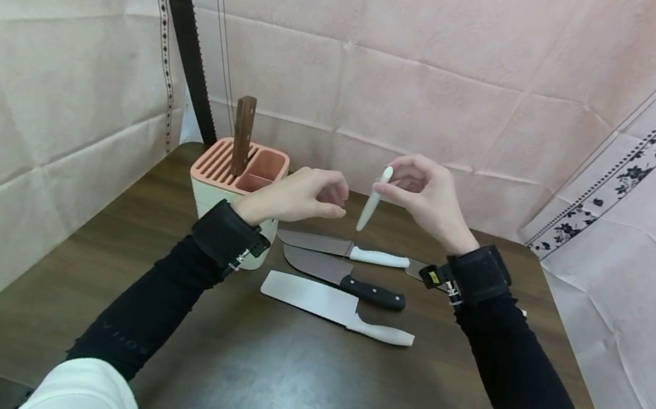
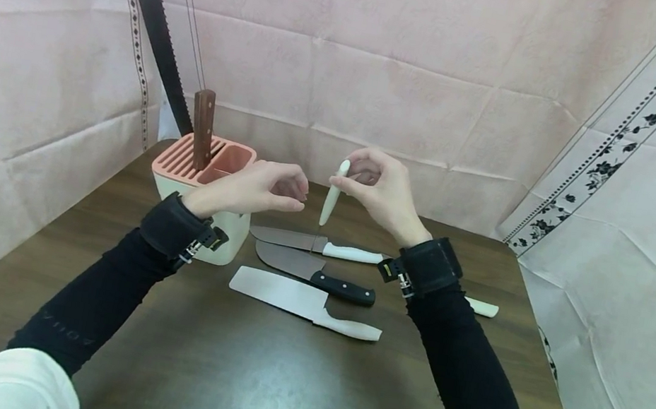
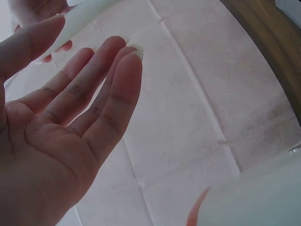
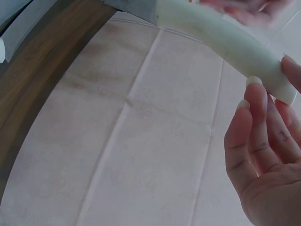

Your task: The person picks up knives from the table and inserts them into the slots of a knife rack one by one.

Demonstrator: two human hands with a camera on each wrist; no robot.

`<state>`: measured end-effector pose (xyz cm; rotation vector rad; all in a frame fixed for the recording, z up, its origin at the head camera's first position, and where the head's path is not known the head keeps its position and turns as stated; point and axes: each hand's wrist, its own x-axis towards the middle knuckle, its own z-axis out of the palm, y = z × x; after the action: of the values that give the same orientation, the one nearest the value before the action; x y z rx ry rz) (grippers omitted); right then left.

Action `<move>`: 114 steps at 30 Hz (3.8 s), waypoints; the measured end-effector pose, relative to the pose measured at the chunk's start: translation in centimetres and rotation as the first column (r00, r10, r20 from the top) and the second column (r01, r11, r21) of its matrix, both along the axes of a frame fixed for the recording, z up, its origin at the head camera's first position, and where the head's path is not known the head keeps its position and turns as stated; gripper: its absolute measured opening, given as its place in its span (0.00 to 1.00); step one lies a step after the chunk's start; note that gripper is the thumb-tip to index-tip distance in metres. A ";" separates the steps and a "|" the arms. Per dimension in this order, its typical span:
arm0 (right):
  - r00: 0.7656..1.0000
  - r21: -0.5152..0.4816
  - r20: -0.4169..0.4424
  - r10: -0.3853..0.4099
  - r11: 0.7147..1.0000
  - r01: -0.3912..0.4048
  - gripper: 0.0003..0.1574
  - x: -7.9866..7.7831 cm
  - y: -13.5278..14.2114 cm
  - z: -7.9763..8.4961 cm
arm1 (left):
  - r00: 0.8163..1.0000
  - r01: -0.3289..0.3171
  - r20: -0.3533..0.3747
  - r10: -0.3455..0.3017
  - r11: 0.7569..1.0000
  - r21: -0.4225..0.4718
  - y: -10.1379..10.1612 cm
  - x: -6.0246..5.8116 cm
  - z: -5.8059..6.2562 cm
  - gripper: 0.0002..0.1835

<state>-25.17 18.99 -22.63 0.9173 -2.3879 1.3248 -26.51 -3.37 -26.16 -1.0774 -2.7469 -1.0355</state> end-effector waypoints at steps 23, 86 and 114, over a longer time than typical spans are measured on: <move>0.998 -0.061 -0.009 0.064 0.996 -0.064 0.18 -1.6 -0.3 -1.4 | 0.993 -0.042 -0.102 0.062 0.982 0.182 0.7 -1.1 -0.1 0.11; 0.996 0.026 0.054 -0.070 0.997 0.068 0.11 -1.7 2.9 -3.8 | 0.880 -0.407 -0.133 0.455 0.869 0.281 -13.7 0.2 5.8 0.18; 0.991 0.027 0.087 -0.101 0.995 0.099 0.13 -3.8 5.6 -6.7 | 0.903 -0.428 -0.042 0.427 0.902 -0.046 -14.5 -0.7 2.4 0.13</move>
<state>-28.96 24.54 -29.29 0.7487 -2.4843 1.3289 -27.25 -17.90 -23.78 -0.4438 -2.8080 -0.8728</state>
